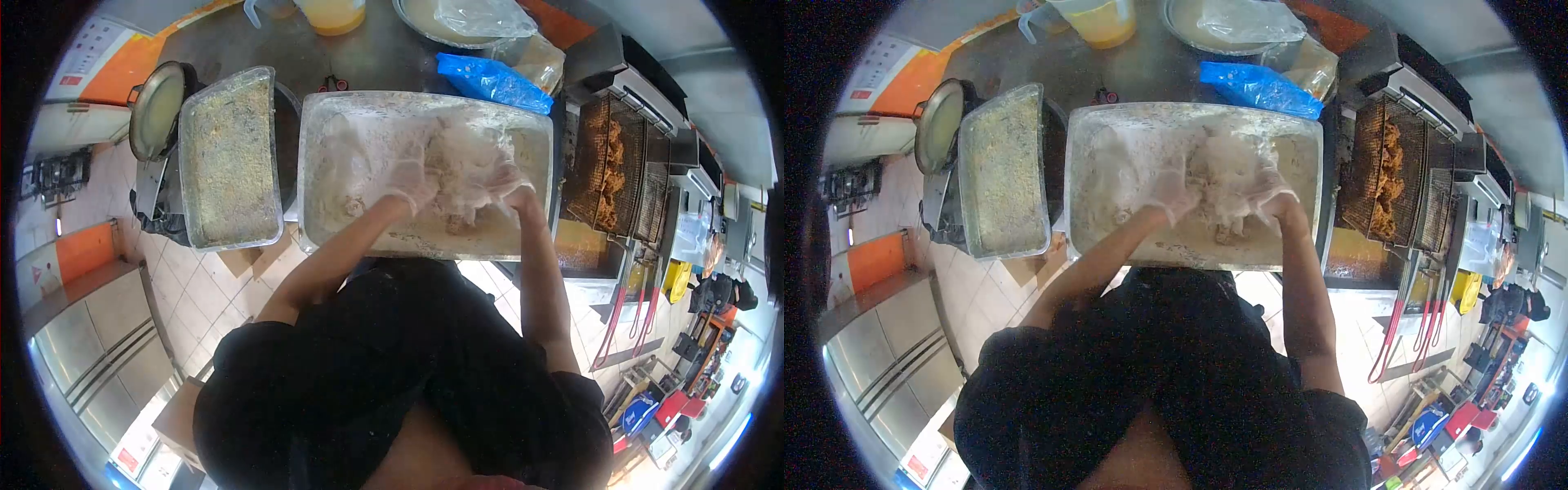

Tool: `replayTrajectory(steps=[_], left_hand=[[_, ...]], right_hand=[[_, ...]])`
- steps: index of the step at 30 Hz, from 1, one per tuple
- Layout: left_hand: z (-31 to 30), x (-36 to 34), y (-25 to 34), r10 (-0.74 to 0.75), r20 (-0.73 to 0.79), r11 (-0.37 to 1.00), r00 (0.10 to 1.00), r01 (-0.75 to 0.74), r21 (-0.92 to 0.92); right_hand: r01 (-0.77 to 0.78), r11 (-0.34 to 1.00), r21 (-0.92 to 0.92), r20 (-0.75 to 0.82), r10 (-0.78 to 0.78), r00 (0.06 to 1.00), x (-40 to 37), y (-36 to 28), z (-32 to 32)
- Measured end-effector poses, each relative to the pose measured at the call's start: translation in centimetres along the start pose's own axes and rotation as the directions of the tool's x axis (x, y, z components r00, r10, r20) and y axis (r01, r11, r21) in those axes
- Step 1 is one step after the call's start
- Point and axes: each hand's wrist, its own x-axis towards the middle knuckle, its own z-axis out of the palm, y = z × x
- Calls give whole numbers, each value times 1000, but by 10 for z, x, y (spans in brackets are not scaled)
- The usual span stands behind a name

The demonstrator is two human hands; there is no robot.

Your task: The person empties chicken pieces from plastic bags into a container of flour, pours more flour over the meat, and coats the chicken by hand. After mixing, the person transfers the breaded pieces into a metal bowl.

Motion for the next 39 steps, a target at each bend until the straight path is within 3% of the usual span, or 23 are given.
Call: replayTrajectory(steps=[1,2,4,8,9,12,13,14,18,19,22,24,26,27,28,30,31,33,34,35,36,38,39], left_hand=[[-4,6,-6,-4,-2,1000,1000,4,-3],[-18,15,-4,-71,143,995,987,61,73],[-21,26,-6,-153,276,982,949,114,153],[0,29,15,-315,575,798,755,538,-270],[3,26,21,-279,709,593,647,697,-403],[43,33,-5,-368,796,373,481,861,-347],[56,35,-11,-364,801,374,475,863,-341],[64,37,-14,-362,772,550,522,788,-275],[81,36,-24,-255,681,963,686,245,114],[75,33,-21,-257,683,963,684,243,119],[8,21,11,-141,463,990,875,134,48],[-19,17,24,-58,289,998,956,56,14],[-14,16,21,-89,252,993,964,65,102],[-14,17,20,-116,217,980,969,75,185],[-14,13,19,-119,213,979,970,80,187],[-42,3,36,104,201,933,974,-25,-359],[-29,9,16,103,196,933,975,-27,-358],[11,32,-36,170,168,977,971,-144,-158],[-4,48,-25,171,163,977,972,-145,-156],[-30,63,0,-157,381,859,911,316,-402],[-41,75,16,-352,639,509,684,713,-482],[26,84,3,-440,458,515,772,635,-576],[49,86,-3,-515,264,531,815,545,-649]], right_hand=[[164,902,399,-265,-57,962,-3,1,0],[164,903,397,-260,-61,964,1,4,-8],[-434,899,-59,-2,435,900,12,11,-26],[-554,801,-228,116,587,801,34,63,38],[-556,798,-232,113,590,800,33,67,48],[-417,903,103,-67,424,903,25,94,75],[-23,897,442,-83,67,994,18,112,81],[349,633,691,-223,-273,936,11,134,89],[386,862,328,-241,-319,917,0,120,64],[386,861,332,-244,-317,917,1,111,55],[-219,954,-205,115,246,963,12,92,22],[-99,952,-291,34,114,993,-2,47,9],[-30,996,-89,-178,13,984,-7,3,-4],[149,919,-364,-50,-179,983,6,28,9],[154,918,-365,-48,-184,982,4,35,12],[297,955,13,-265,-283,922,-2,0,-1],[301,954,11,-265,-287,921,3,16,-4],[-137,894,427,-11,156,988,29,75,-3],[-132,896,425,-13,152,988,54,101,14],[-257,966,5,-160,254,954,80,130,34],[-399,829,-392,-335,275,901,93,145,45],[-199,820,-538,-195,108,975,86,53,24],[-242,939,-246,-232,185,955,92,27,25]])
